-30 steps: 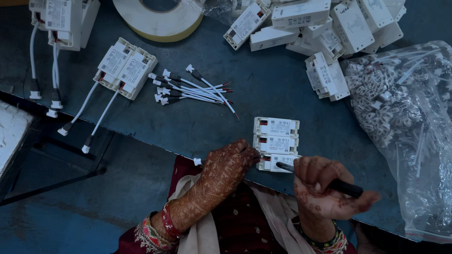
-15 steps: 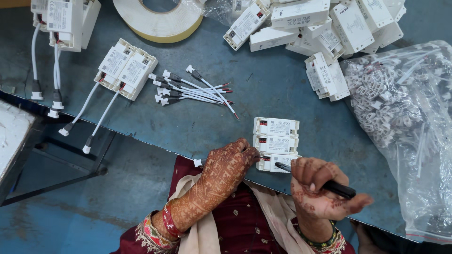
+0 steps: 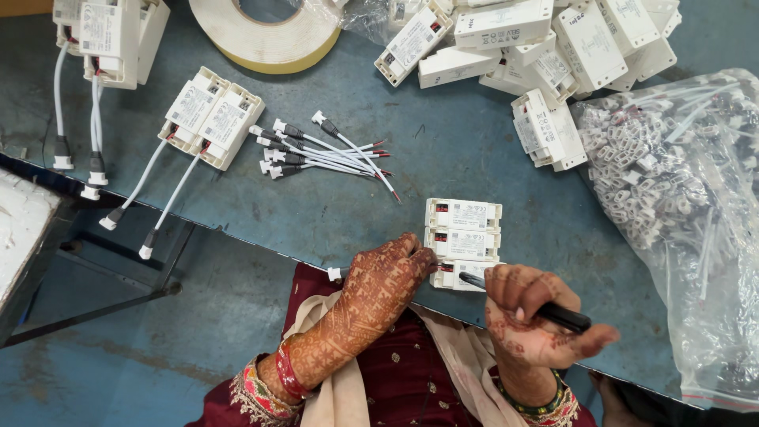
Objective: The person uses a screwdriver to tighten screws on small white electrical boxes, then picks up wires and connects them to the boxes. The person repeats this process for several units, stacking the completed boxes on the table.
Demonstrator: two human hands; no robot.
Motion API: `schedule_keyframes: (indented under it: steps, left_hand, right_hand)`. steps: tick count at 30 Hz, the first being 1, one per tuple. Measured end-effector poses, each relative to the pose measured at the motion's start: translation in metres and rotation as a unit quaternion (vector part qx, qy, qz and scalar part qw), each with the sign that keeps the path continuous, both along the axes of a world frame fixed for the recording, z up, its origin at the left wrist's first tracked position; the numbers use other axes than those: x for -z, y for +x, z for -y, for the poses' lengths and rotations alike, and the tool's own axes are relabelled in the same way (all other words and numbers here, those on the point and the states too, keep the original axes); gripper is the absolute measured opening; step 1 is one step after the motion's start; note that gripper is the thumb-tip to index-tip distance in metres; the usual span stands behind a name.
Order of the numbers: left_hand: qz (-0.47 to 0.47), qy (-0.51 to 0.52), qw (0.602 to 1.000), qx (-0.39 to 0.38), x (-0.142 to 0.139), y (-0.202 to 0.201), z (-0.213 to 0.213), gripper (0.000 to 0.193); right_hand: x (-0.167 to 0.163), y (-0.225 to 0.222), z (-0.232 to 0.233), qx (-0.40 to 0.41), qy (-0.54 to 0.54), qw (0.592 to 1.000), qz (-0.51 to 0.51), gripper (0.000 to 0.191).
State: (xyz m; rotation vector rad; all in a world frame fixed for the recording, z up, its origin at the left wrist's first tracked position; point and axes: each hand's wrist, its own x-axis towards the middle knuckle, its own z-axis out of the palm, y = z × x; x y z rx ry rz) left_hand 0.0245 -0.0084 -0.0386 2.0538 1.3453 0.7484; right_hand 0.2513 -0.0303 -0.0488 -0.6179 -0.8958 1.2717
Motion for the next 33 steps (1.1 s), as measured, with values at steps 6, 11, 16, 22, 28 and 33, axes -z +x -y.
schedule_keyframes:
  steps: [6,11,16,22,28,33]
  left_hand:
    - [-0.008,-0.001,1.0,0.004,0.001,0.001,0.0,0.012]
    - [-0.01,-0.007,1.0,0.01,0.002,0.0,-0.002,0.011]
    - [-0.017,-0.003,1.0,0.004,0.001,0.002,-0.003,0.012]
    - [-0.008,-0.015,1.0,0.008,0.0,0.002,-0.001,0.012]
    - [0.004,-0.042,0.999,0.019,0.0,0.003,-0.001,0.013]
    - [0.008,-0.044,0.999,0.018,0.0,0.003,-0.002,0.013]
  right_hand:
    - [0.005,-0.006,-0.007,-0.01,0.014,1.0,-0.001,0.083]
    - [0.006,-0.01,-0.009,-0.03,0.007,1.0,0.008,0.082]
    - [0.005,-0.009,-0.01,-0.028,0.001,1.0,0.011,0.081]
    - [0.008,-0.008,-0.01,-0.028,0.003,1.0,0.011,0.082]
    - [0.011,-0.007,-0.011,-0.03,0.005,0.999,0.014,0.081]
    - [0.012,-0.006,-0.01,-0.032,0.006,0.999,0.019,0.081]
